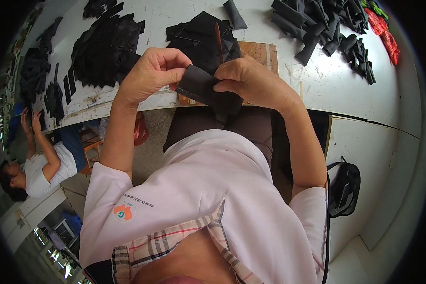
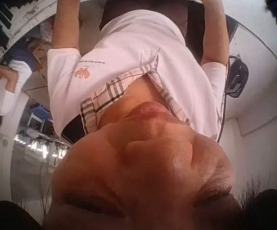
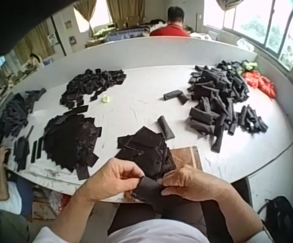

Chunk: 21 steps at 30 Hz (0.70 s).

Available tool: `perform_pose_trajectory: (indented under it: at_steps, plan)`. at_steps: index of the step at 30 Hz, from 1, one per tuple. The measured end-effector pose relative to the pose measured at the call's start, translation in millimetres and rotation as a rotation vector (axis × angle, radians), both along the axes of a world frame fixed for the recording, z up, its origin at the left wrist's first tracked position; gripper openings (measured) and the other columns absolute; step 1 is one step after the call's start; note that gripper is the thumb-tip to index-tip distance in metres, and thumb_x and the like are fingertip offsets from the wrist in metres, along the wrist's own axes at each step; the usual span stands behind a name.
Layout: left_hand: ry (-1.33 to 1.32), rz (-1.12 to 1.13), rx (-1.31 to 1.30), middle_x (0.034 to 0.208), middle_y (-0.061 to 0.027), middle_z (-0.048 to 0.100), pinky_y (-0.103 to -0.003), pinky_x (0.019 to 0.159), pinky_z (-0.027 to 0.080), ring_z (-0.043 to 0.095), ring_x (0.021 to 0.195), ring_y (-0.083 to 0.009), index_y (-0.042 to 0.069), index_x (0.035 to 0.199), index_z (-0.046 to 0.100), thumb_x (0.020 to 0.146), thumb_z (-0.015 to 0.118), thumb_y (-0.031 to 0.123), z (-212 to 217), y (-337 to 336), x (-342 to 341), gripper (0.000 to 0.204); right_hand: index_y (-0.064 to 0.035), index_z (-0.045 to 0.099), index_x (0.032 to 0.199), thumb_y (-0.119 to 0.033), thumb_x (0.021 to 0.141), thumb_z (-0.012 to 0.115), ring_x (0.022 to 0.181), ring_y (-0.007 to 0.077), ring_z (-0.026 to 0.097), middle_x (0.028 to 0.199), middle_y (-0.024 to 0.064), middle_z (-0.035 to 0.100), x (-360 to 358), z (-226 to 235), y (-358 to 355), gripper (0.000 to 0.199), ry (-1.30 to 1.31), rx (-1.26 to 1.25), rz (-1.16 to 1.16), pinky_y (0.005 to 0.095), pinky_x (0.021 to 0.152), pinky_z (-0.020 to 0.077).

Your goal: The worker is folding and tucking small black fabric pieces into shape as part of a component assembly process.

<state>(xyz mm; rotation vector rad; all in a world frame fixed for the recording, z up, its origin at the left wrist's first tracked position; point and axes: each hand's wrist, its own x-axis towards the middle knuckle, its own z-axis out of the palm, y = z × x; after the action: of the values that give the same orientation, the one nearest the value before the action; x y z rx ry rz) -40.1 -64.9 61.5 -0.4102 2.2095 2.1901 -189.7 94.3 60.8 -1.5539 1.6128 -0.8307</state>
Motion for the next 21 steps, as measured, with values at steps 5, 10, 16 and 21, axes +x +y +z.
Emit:
perform_pose_trajectory:
  at_steps: [5, 10, 16, 21]
  plan:
    - [0.033, 0.309, -0.159, 0.064, 0.0026, 0.054, -0.015, 0.044, 0.036, 0.047, 0.054, -0.0010, 0.001, 0.078, 0.057, 0.073, 0.055, -0.003, -10, 33, -4, 0.006, -0.0042, 0.055, 0.082, -0.012, 0.066, 0.066, 0.077, 0.0281, 0.047, 0.082, 0.0098, 0.049, 21, -10, 0, 0.021, 0.645, -0.506, -0.662, 0.0361, 0.065, 0.0382]
    - [0.095, 0.579, -0.245, 0.064, -0.0064, 0.057, -0.025, 0.053, 0.043, 0.054, 0.059, -0.0098, -0.001, 0.081, 0.056, 0.070, 0.062, 0.004, -35, 70, -5, 0.013, 0.0007, 0.060, 0.077, -0.016, 0.069, 0.068, 0.054, 0.0144, 0.052, 0.066, 0.0069, 0.052, 54, -23, 5, 0.021, -0.155, -0.396, -0.726, 0.0253, 0.048, 0.0405]
    - [0.358, 0.768, -0.862, 0.063, -0.0019, 0.056, -0.018, 0.040, 0.037, 0.047, 0.046, -0.0047, -0.002, 0.081, 0.055, 0.073, 0.056, -0.006, -39, 78, -15, 0.009, 0.0010, 0.059, 0.074, 0.000, 0.065, 0.061, 0.055, 0.0234, 0.055, 0.067, 0.0101, 0.054, 53, -29, 1, 0.009, 0.248, -0.459, -0.742, 0.0305, 0.050, 0.0437]
    - [0.044, 0.719, 0.238, 0.072, -0.0069, 0.058, -0.023, 0.047, 0.042, 0.054, 0.057, -0.0122, 0.000, 0.083, 0.056, 0.067, 0.056, -0.005, -31, 64, -23, 0.016, 0.0013, 0.058, 0.074, -0.002, 0.066, 0.059, 0.054, 0.0211, 0.055, 0.064, 0.0077, 0.054, 38, -47, -1, 0.009, 0.134, -0.450, -0.868, 0.0293, 0.051, 0.0448]
